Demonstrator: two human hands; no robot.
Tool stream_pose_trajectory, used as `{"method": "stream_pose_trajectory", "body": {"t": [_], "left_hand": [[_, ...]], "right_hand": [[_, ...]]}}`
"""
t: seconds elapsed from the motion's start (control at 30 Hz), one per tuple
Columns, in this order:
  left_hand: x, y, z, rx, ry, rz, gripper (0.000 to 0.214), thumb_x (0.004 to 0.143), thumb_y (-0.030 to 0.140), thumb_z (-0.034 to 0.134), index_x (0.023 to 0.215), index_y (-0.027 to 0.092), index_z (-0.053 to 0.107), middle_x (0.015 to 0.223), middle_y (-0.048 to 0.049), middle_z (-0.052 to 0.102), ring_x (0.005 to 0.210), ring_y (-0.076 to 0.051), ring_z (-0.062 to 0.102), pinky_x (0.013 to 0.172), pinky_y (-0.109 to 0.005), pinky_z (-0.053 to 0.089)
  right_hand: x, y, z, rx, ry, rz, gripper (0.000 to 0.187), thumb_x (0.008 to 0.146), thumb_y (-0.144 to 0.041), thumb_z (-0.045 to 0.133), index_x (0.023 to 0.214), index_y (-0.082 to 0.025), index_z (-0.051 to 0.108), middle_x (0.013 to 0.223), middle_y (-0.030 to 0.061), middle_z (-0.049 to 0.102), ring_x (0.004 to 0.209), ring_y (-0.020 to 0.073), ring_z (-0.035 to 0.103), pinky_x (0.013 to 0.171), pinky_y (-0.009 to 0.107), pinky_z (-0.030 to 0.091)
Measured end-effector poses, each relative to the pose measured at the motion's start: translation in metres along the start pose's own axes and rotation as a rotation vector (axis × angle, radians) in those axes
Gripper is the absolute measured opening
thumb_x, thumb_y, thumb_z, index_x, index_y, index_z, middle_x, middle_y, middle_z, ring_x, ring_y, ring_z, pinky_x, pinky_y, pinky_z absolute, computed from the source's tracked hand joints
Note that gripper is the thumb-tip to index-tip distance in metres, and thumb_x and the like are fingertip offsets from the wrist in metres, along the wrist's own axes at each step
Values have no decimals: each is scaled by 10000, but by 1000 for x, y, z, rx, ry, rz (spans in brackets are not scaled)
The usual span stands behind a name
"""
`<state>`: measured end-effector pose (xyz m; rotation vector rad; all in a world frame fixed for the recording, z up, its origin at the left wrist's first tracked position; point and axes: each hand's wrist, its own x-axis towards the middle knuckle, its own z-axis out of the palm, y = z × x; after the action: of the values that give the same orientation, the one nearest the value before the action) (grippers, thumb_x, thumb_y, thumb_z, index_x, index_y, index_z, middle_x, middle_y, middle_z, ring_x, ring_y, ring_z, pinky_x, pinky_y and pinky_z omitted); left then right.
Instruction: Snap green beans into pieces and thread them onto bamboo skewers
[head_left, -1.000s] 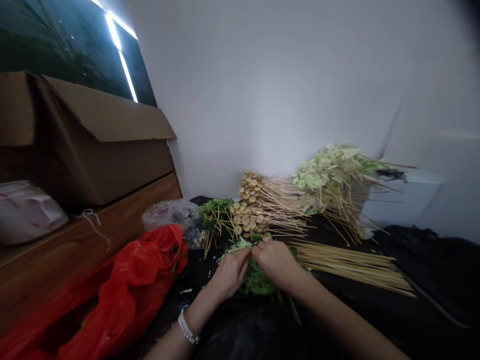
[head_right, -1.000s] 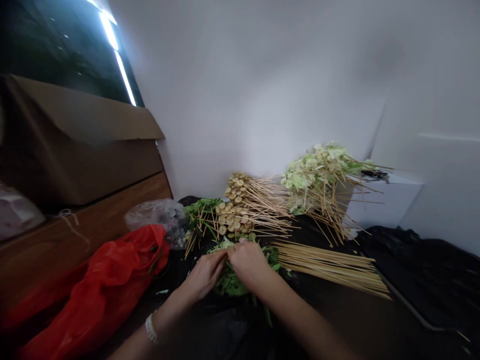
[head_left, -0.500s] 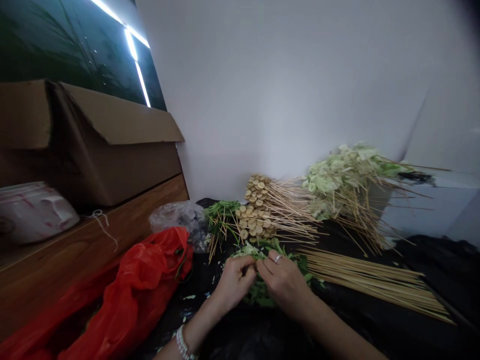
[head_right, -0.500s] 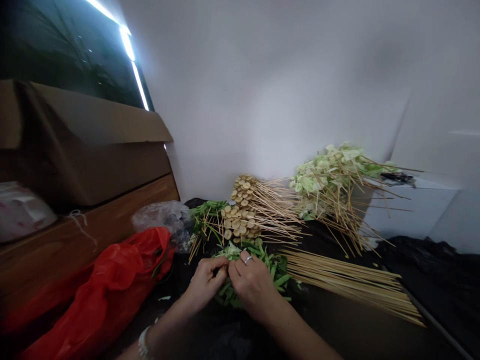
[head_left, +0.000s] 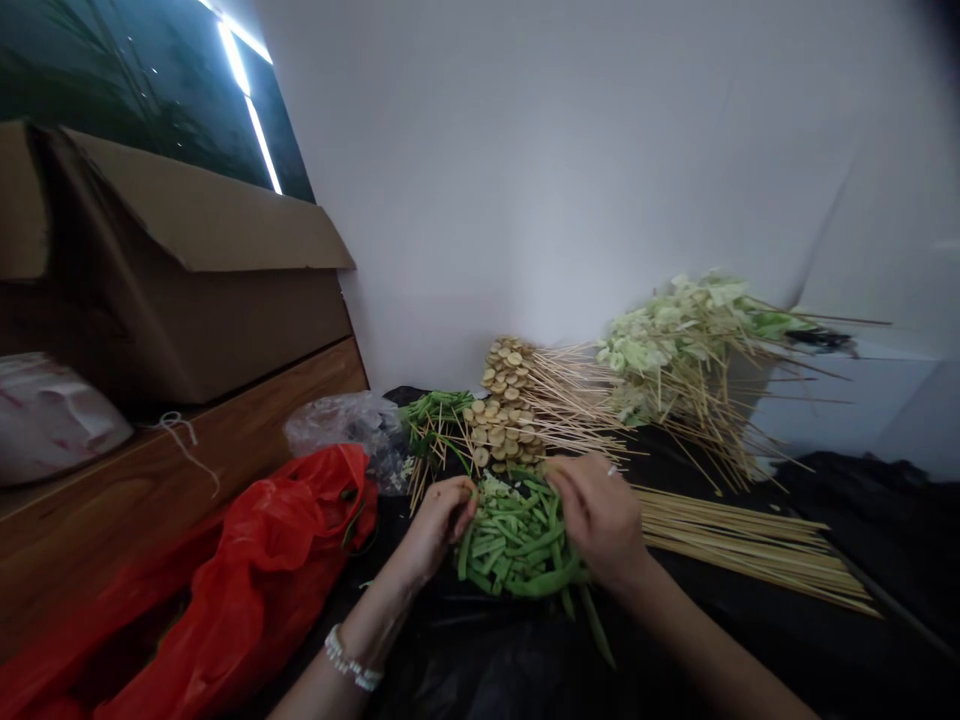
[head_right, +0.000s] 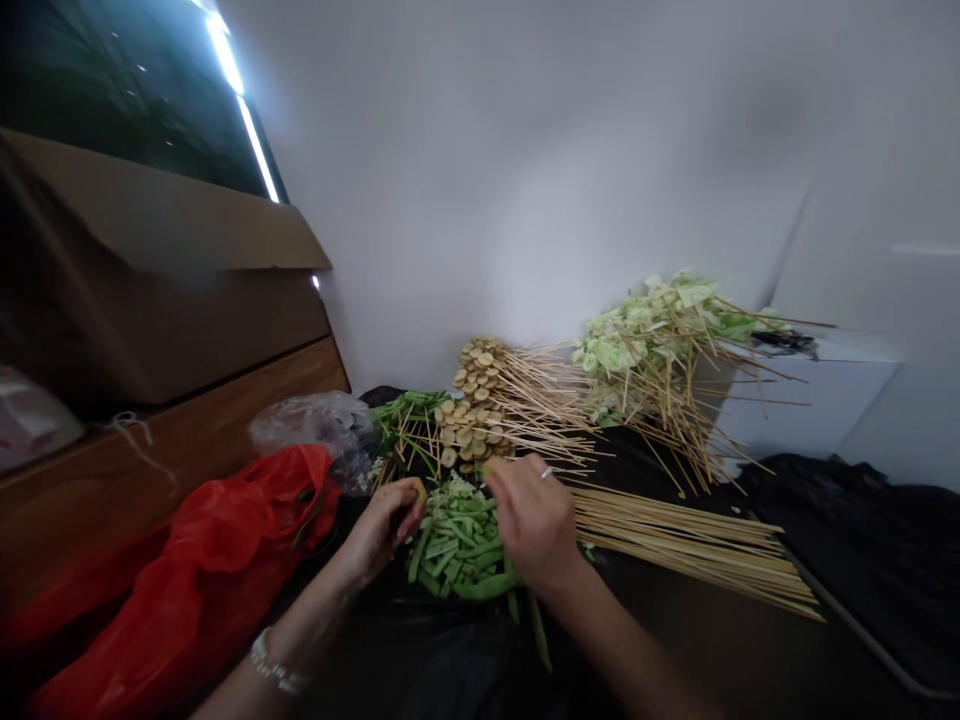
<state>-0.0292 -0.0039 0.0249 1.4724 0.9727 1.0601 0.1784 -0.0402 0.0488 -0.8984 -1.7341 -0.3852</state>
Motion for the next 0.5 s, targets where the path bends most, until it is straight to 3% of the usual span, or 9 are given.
{"method": "stream_pose_trajectory", "body": {"t": [0.1,0.2,0.3,0.4,0.5], "left_hand": [[5,1,-15,462,127,169,371,849,361,470,554,166,582,531,9,464,513,-118,446,495,-221,335],[10,-8,-23,737,239,313,219,816,288,554,890,196,740,852,-40,600,741,-154,570,674,-258,442],[20,-23,-28,672,216,227,406,790,233,553,1179,204,667,1088,-79,590,670,-114,590,684,-280,489],[31,-37,-32,560,215,163,480,754,220,568,1229,178,631,1231,-118,560,655,-95,594,673,-274,507],[36,-42,-32,436,176,111,516,733,233,589,1244,170,614,1180,-120,613,657,-111,597,615,-256,496]], "right_hand": [[2,12,-2,103,17,290,204,955,-253,437,998,-193,628,767,28,678,707,158,621,693,277,475],[-1,15,4,161,-57,358,219,944,-296,442,955,-199,638,726,17,676,664,157,629,663,272,474],[-5,14,10,192,-107,346,215,937,-292,447,922,-195,639,722,18,676,665,160,633,657,271,465],[-7,12,12,196,-124,336,212,936,-284,451,929,-187,639,726,21,676,679,162,636,665,269,459],[-7,12,11,206,-139,343,217,937,-285,448,936,-187,642,739,25,683,689,162,641,672,265,458]]}}
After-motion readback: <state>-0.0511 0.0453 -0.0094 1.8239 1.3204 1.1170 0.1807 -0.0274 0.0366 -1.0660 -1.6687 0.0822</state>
